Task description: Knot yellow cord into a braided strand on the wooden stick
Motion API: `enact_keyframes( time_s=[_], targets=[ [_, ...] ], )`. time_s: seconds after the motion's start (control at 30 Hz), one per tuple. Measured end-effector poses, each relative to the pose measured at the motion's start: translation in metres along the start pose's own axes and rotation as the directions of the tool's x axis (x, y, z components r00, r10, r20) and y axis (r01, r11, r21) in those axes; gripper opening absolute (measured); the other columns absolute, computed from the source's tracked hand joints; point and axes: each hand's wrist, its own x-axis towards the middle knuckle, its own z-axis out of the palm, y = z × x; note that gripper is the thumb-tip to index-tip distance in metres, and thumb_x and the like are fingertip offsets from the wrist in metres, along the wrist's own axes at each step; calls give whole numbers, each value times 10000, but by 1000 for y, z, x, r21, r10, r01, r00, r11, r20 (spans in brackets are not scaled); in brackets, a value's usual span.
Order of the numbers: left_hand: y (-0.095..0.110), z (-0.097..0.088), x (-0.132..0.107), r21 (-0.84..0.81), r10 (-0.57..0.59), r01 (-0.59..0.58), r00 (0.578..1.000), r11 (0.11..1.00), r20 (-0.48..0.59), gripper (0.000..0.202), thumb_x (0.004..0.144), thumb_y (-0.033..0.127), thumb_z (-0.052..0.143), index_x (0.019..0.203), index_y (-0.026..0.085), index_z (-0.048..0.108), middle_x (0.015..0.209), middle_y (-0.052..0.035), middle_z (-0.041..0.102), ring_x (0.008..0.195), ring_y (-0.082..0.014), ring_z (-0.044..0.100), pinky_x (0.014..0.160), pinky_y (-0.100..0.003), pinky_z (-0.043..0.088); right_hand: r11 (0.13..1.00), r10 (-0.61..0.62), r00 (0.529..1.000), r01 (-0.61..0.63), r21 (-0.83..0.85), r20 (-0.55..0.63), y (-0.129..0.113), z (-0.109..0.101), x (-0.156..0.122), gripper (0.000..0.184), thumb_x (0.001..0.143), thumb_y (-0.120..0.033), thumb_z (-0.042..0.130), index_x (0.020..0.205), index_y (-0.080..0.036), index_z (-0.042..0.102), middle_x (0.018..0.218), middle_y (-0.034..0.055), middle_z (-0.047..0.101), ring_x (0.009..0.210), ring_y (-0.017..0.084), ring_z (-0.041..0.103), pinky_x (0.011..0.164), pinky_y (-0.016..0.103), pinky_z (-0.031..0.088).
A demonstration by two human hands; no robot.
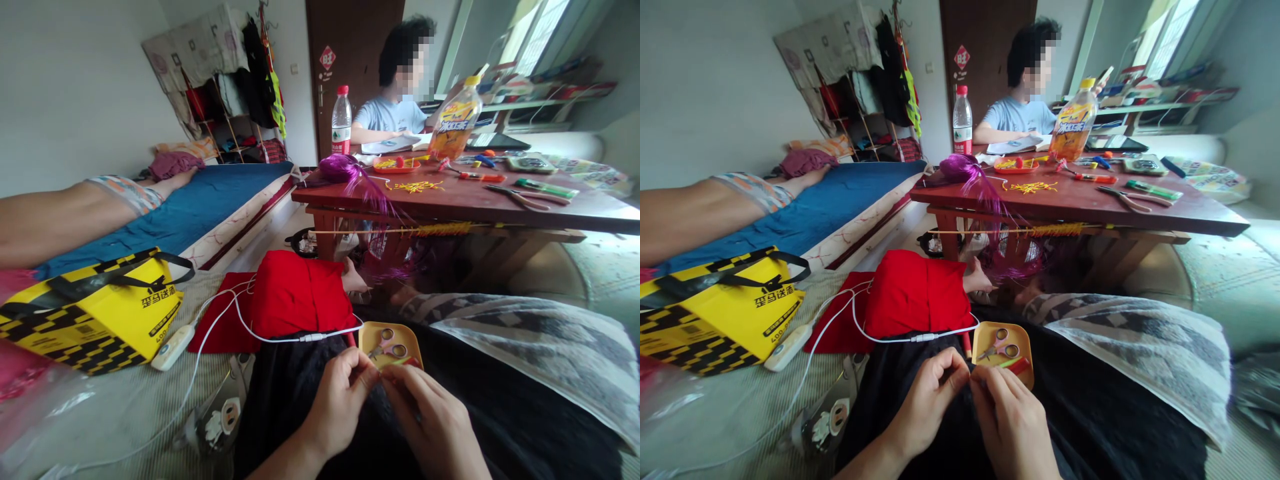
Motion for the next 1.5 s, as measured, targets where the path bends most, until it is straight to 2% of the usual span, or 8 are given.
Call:
enact_keyframes(
  time_s=[0.33,0.47,0.6,0.73,1.03,1.17,1.27,1.5],
  targets=[
    [-2,1,-1,55,29,-25,997,998,-71,283,844,399,442,686,169,483,672,12,460,658,-129,426,626,-222,348,990,123,992,-125,65,29,4,-2,-3,118,853,-264,462,896,-189,542,741,30,625,626,134,615,561,193,500],
    [-1,1,0,83,54,-48,996,995,-76,277,847,387,440,683,169,487,671,12,466,662,-128,436,633,-221,353,993,95,995,-97,67,28,1,-2,-1,126,872,-232,421,818,-198,530,719,25,609,634,131,602,581,197,489],
    [-2,1,1,97,81,-73,993,993,-84,262,850,372,439,691,171,492,676,14,475,662,-127,444,631,-222,361,997,70,997,-71,43,34,0,-1,0,106,865,-221,437,830,-198,534,738,28,612,655,139,602,590,207,484],
    [-2,0,1,135,112,-98,989,986,-95,254,859,346,429,687,172,496,679,13,483,653,-123,456,620,-220,368,993,97,994,-100,57,41,3,-2,0,92,857,-233,452,869,-200,537,769,35,619,688,153,610,618,219,491],
    [-4,-1,-1,382,220,-173,972,908,-82,240,874,298,416,694,168,507,709,-5,518,699,-139,488,654,-244,356,1000,16,1000,-16,-14,10,0,1,5,146,876,-234,404,807,-199,527,712,29,589,630,146,588,563,224,476],
    [-7,-1,1,340,200,-159,976,927,-88,262,880,318,401,688,167,495,697,-3,510,681,-134,491,643,-238,359,998,69,997,-69,14,34,-1,5,5,177,884,-268,399,793,-202,535,726,29,586,660,149,588,590,229,471],
    [-8,-1,1,318,192,-153,977,935,-94,267,879,329,403,691,167,501,695,-2,515,682,-133,495,648,-234,359,994,99,995,-99,37,2,2,8,2,181,881,-287,405,788,-204,537,712,22,576,630,140,577,577,222,461],
    [-9,0,1,235,165,-141,983,962,-86,302,870,356,404,651,164,483,636,3,494,626,-123,465,586,-214,343,998,27,1000,-27,50,4,7,11,1,143,874,-248,426,797,-202,537,725,26,587,659,135,588,600,213,476]
  ],
)
